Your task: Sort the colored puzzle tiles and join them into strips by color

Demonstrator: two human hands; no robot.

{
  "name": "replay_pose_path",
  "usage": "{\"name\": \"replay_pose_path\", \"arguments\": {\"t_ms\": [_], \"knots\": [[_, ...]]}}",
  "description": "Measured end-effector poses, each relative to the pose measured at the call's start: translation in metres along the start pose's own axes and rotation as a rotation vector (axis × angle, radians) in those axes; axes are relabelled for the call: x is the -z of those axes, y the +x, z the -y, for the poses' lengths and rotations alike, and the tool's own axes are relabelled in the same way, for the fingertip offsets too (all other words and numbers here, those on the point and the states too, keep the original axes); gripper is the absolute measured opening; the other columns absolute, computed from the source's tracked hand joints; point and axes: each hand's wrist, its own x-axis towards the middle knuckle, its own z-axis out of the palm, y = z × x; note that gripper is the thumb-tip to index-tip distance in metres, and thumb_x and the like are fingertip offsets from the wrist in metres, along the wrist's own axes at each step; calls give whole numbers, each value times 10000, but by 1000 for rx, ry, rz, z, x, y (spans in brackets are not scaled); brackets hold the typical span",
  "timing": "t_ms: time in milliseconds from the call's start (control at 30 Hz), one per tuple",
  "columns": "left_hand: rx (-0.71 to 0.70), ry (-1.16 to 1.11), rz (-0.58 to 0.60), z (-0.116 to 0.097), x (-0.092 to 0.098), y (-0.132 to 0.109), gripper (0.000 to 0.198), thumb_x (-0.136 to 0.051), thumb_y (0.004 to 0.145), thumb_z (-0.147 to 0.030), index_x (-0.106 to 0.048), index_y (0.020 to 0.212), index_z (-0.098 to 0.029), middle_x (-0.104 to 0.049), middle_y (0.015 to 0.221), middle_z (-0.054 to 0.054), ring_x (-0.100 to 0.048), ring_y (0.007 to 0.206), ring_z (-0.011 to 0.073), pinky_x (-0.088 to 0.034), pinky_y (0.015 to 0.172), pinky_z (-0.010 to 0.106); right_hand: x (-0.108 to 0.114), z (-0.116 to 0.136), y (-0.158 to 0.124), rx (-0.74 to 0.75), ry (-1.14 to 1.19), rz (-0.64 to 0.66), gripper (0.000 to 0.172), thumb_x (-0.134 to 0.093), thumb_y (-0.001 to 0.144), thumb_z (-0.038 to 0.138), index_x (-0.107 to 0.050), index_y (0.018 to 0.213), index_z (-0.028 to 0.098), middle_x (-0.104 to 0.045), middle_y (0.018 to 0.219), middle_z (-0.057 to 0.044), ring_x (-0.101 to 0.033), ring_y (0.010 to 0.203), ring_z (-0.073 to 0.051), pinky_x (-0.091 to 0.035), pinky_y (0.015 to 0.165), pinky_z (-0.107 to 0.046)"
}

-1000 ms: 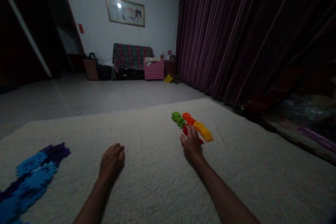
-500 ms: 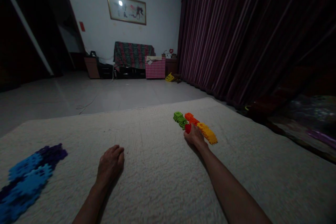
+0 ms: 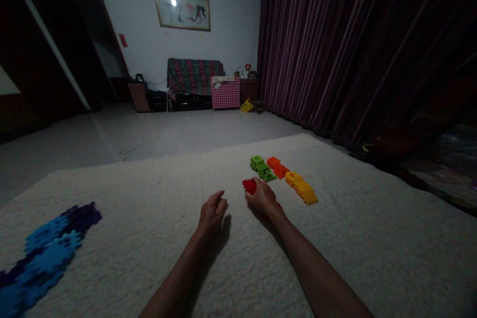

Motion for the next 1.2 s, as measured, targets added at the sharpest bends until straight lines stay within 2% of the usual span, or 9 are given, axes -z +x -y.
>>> {"name": "replay_pose_path", "arguments": {"t_ms": [100, 233, 367, 433, 600, 700, 900, 1033, 1200], "knots": [[112, -94, -105, 0, -7, 5, 480, -416, 922, -377, -537, 1319, -136, -613, 1324, 134, -588, 1211, 212, -494, 1008, 325, -12, 37, -18, 74, 159, -5, 479, -623, 763, 363, -548, 1210, 208, -634, 1075, -109, -612, 985, -237, -452, 832, -316], [162, -152, -210, 15, 10, 10, 473, -361, 954, -417, -541, 1313, -167, -578, 1376, 109, -551, 1261, 205, -463, 1051, 328, -29, 84, -38, 127, 336, 85, 473, -633, 745, 396, -568, 1173, 206, -628, 1044, -105, -611, 954, -244, -468, 829, -351], [177, -271, -224, 28, 29, 16, 484, -323, 958, -446, -594, 1229, -150, -622, 1314, 122, -591, 1206, 209, -470, 1041, 343, -34, 99, -33, 168, 500, 244, 516, -678, 670, 327, -598, 1165, 206, -632, 1046, -96, -623, 915, -230, -495, 790, -339], [173, -285, -221, 29, 32, 18, 475, -353, 946, -456, -609, 1207, -154, -640, 1287, 119, -595, 1196, 214, -460, 1050, 358, -27, 89, -17, 207, 561, 255, 549, -681, 642, 278, -611, 1178, 182, -639, 1083, -109, -630, 919, -225, -505, 800, -331], [-4, -83, -169, 18, 25, 15, 413, -492, 866, -446, -662, 1128, -176, -674, 1215, 103, -598, 1166, 233, -431, 1073, 388, -4, 34, 36, 106, 416, -164, 452, -552, 729, 215, -603, 1171, 133, -592, 1202, -142, -542, 1150, -250, -396, 1037, -366], [-122, 41, -136, 12, 18, 12, 379, -546, 825, -444, -689, 1082, -204, -662, 1227, 99, -582, 1183, 245, -421, 1084, 404, 0, 5, 60, 42, 196, -299, 505, -561, 756, 214, -534, 1249, 107, -507, 1325, -182, -452, 1250, -278, -351, 1070, -389], [-143, 106, -122, 17, 14, 12, 368, -565, 829, -422, -694, 1102, -211, -629, 1281, 108, -565, 1208, 253, -419, 1085, 434, -8, -18, 83, -53, -46, -253, 591, -603, 808, 311, -420, 1352, 170, -412, 1409, -163, -433, 1248, -292, -354, 1025, -398], [-147, 80, -144, 19, 14, 11, 344, -572, 831, -395, -701, 1089, -207, -641, 1265, 109, -578, 1191, 254, -432, 1071, 451, -16, -23, 88, -87, -108, -176, 638, -571, 842, 341, -355, 1410, 145, -458, 1366, -177, -483, 1200, -293, -388, 971, -380], [-185, 63, -139, 17, 15, 11, 321, -567, 831, -369, -710, 1057, -192, -665, 1213, 118, -607, 1140, 255, -451, 1045, 458, -27, -32, 89, -124, -133, -228, 598, -532, 870, 361, -378, 1406, 145, -532, 1292, -169, -523, 1147, -300, -417, 918, -384]]}}
